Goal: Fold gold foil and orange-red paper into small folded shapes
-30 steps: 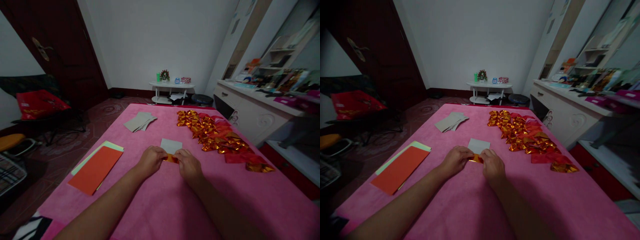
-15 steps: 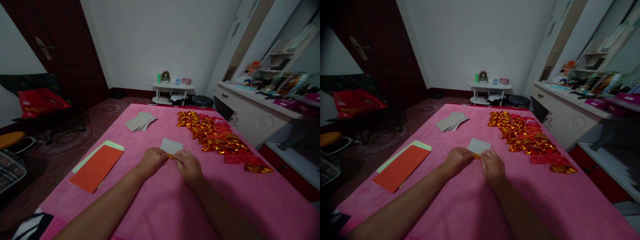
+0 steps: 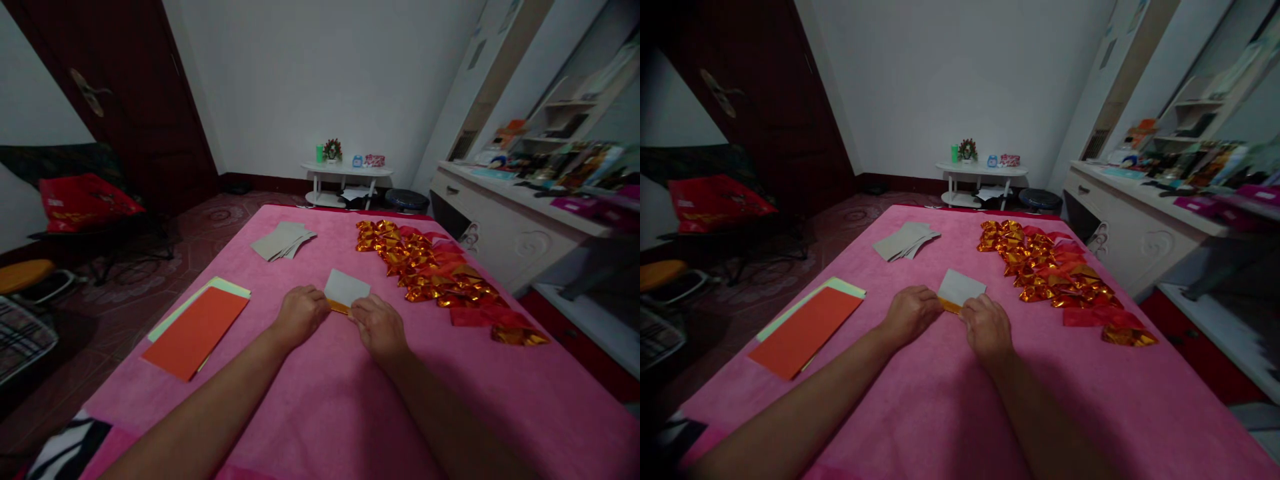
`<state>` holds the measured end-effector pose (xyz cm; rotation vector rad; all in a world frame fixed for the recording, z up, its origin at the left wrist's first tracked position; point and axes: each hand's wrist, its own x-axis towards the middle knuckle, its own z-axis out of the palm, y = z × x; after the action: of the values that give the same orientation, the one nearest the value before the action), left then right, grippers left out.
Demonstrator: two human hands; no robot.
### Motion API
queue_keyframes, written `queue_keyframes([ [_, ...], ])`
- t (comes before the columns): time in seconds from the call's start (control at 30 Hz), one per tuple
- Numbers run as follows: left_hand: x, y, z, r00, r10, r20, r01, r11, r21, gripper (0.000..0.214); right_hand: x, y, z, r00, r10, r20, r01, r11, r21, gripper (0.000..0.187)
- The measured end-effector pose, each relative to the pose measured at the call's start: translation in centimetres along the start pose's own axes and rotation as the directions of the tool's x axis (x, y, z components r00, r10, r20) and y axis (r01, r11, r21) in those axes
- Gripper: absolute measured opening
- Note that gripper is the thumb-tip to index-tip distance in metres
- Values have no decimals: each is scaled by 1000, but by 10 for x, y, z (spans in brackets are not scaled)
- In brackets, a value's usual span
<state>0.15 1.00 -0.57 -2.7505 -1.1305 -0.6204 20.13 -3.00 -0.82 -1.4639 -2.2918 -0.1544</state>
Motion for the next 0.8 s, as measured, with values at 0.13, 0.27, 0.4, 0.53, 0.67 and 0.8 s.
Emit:
queue_keyframes([
  [0.13,-3,-11,0,999,-35,-19,34,999,-18,19,-2,5,1,999,19,-28,-18,999,40,14],
  [0.27,-3,-19,5,995,-94,-35,92,995,-49,17,-3,11,3,998,55,-44,-51,995,91,11],
  [0.4,-3,-25,7,984,-167,-62,162,984,-80,15,-4,12,4,997,54,-59,-47,993,104,10],
  [0.53,-4,-14,5,981,-111,-156,89,986,-139,19,-4,7,6,994,44,-102,-34,994,103,9],
  [0.67,-6,0,4,992,93,-80,-108,970,-219,18,-6,2,7,994,-24,-103,44,981,190,10],
  [0.8,-6,-8,11,991,103,-91,-126,943,-309,15,-6,0,4,992,-79,-97,109,923,370,19],
])
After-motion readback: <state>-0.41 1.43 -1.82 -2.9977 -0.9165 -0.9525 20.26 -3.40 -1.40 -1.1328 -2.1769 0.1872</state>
